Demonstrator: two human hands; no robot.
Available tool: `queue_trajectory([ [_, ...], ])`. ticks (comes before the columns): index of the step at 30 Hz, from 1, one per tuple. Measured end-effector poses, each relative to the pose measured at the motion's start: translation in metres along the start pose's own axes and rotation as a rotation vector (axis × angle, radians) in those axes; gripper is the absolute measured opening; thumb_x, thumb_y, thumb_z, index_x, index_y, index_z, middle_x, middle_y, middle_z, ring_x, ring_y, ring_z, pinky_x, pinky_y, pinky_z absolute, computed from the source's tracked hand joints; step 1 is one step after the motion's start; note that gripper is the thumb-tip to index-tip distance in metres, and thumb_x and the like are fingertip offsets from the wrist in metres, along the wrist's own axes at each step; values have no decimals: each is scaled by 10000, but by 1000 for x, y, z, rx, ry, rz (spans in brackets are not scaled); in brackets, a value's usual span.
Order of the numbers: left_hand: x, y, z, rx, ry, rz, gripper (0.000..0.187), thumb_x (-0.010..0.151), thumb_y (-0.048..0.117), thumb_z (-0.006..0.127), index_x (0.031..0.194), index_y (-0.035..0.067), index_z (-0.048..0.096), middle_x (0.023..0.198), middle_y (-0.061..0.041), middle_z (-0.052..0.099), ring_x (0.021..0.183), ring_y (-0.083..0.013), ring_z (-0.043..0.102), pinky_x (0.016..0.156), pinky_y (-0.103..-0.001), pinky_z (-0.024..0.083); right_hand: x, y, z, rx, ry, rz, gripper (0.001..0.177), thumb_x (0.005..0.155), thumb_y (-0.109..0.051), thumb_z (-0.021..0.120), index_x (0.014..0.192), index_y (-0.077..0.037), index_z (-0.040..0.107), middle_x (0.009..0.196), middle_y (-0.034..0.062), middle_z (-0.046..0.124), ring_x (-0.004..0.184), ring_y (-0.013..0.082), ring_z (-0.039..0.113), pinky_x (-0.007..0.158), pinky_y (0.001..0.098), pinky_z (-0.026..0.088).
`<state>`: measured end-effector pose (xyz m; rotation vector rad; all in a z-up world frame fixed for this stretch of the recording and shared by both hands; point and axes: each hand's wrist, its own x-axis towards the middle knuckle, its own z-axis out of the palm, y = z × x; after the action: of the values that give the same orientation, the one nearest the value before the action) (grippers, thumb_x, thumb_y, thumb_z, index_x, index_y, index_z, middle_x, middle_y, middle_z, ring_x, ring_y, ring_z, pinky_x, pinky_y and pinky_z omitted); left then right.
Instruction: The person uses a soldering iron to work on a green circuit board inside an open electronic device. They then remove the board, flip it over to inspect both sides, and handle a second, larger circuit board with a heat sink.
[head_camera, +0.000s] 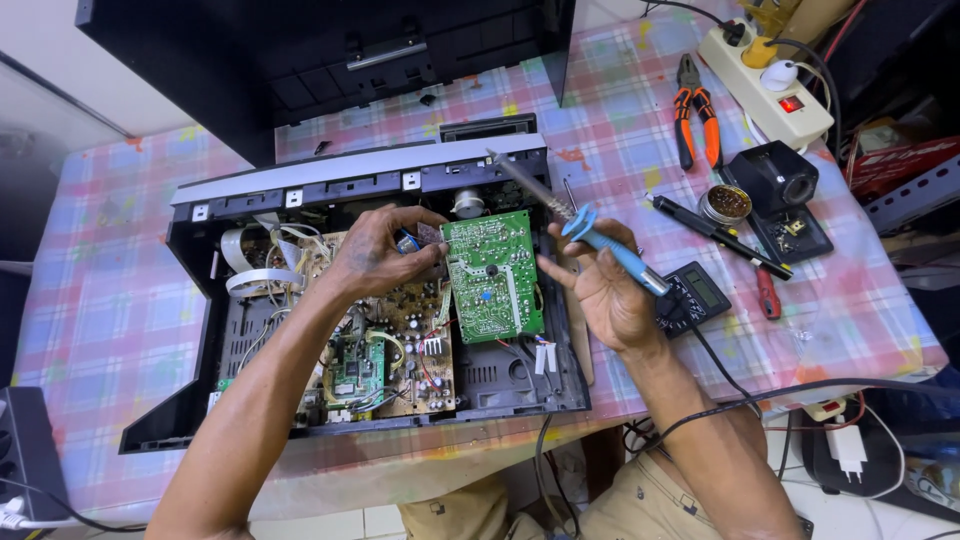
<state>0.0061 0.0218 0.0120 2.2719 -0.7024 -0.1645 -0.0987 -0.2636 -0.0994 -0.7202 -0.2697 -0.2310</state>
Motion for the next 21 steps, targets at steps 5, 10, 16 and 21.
queue_trajectory([
  [5, 1, -4, 2, -13, 13, 44, 267, 813, 266, 823, 1067, 192, 788, 658, -74, 608, 746, -287, 612, 758, -404, 500, -2, 4, -7, 37, -8, 10, 292, 1082, -197, 486, 1374, -208, 502, 1138, 186, 712, 1456, 411, 473, 1111, 813, 324],
  [10, 1, -3, -1, -9, 4, 55, 265, 795, 246, 822, 1059, 231, 804, 631, -38, 614, 730, -253, 594, 763, -373, 498, -4, 0, -8, 63, -21, 7, 289, 1095, -202, 468, 1383, -225, 490, 1160, 169, 708, 1464, 404, 462, 1102, 822, 326],
  [16, 2, -3, -3, -16, -8, 76, 256, 819, 237, 796, 1073, 212, 791, 651, -49, 617, 740, -271, 601, 765, -389, 514, -4, 1, -11, 57, -45, 0, 297, 1102, -204, 448, 1396, -227, 477, 1170, 163, 711, 1461, 407, 467, 1099, 822, 334],
  [21, -1, -11, 0, -19, -27, 69, 266, 803, 236, 765, 1063, 184, 776, 675, -68, 625, 754, -289, 613, 759, -423, 518, -4, 2, -13, 43, -50, 4, 294, 1105, -215, 449, 1396, -232, 485, 1178, 150, 718, 1460, 395, 478, 1104, 814, 347],
])
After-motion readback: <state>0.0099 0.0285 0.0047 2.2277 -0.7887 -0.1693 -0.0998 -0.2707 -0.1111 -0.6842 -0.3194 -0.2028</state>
